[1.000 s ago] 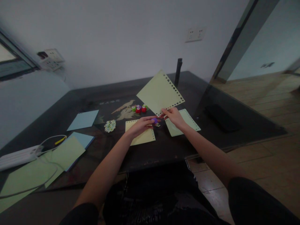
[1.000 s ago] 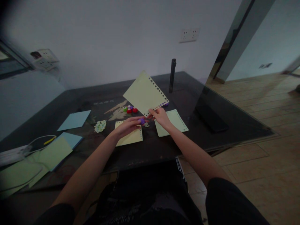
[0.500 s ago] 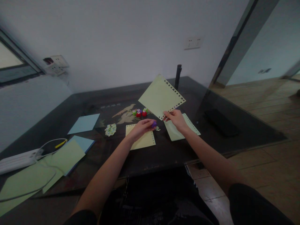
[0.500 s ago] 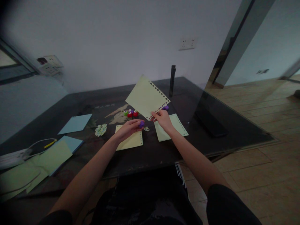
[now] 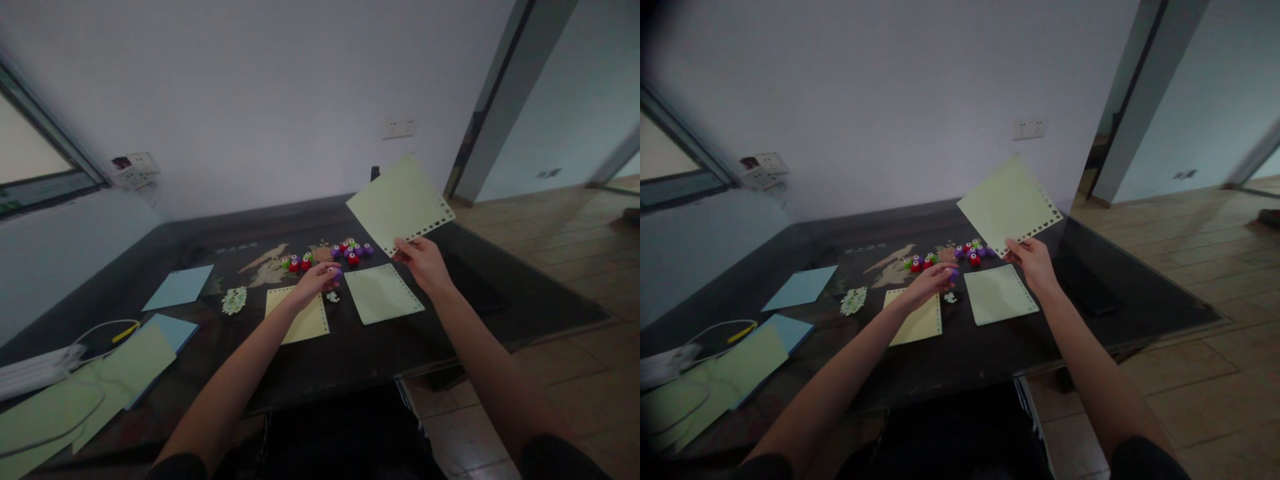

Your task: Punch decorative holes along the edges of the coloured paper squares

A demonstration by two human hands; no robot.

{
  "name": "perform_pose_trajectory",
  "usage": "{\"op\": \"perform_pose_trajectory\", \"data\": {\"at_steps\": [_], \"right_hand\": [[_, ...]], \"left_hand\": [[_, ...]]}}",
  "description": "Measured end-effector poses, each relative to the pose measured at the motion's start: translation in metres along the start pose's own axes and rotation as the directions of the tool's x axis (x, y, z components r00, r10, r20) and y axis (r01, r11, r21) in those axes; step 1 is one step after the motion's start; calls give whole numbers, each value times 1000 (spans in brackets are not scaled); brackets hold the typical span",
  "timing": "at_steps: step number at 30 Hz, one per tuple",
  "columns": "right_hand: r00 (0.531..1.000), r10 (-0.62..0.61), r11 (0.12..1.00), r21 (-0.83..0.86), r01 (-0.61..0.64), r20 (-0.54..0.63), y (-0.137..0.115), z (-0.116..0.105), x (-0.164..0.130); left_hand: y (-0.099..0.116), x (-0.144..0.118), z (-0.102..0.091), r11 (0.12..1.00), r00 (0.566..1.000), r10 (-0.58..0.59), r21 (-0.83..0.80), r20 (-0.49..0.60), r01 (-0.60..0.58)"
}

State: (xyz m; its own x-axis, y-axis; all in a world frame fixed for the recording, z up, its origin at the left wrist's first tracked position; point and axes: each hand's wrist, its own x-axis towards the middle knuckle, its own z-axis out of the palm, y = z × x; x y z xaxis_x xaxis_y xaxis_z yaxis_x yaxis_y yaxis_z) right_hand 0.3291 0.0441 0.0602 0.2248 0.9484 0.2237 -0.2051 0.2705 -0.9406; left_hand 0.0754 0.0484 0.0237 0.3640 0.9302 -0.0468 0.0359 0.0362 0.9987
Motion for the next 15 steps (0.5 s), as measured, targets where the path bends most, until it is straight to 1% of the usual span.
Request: {"op": "perform_pose_trajectory", "data": {"at_steps": [2,4,5,7,8,10,12,15], "right_hand": [[999,48,999,-9,-48,-5,8,-10,-1],[996,93,996,-8,-93,-17,17,-19,-3],[993,112,994,-5,-112,-25,21,-22,-4],[991,132,991,0,-132,-38,26,-26,-5],[990,132,991,1,-132,-42,28,-27,-5],[992,118,993,-2,-118,-46,29,-27,-7],[993,104,995,-1,-104,-48,28,-26,-7],[994,98,995,5,-98,-48,28,-24,-8]], "left_hand": [[-2,16,2,995,999,38,95,-31,-35],[-6,34,4,965,993,85,254,-81,-62],[-8,42,5,936,986,113,345,-119,-65],[-13,58,5,857,963,185,513,-197,-60],[-15,65,5,801,953,216,596,-212,-49],[-20,76,4,681,947,252,732,-198,-29],[-24,84,3,604,949,259,797,-179,-14],[-27,91,4,574,951,253,819,-176,-1]]}}
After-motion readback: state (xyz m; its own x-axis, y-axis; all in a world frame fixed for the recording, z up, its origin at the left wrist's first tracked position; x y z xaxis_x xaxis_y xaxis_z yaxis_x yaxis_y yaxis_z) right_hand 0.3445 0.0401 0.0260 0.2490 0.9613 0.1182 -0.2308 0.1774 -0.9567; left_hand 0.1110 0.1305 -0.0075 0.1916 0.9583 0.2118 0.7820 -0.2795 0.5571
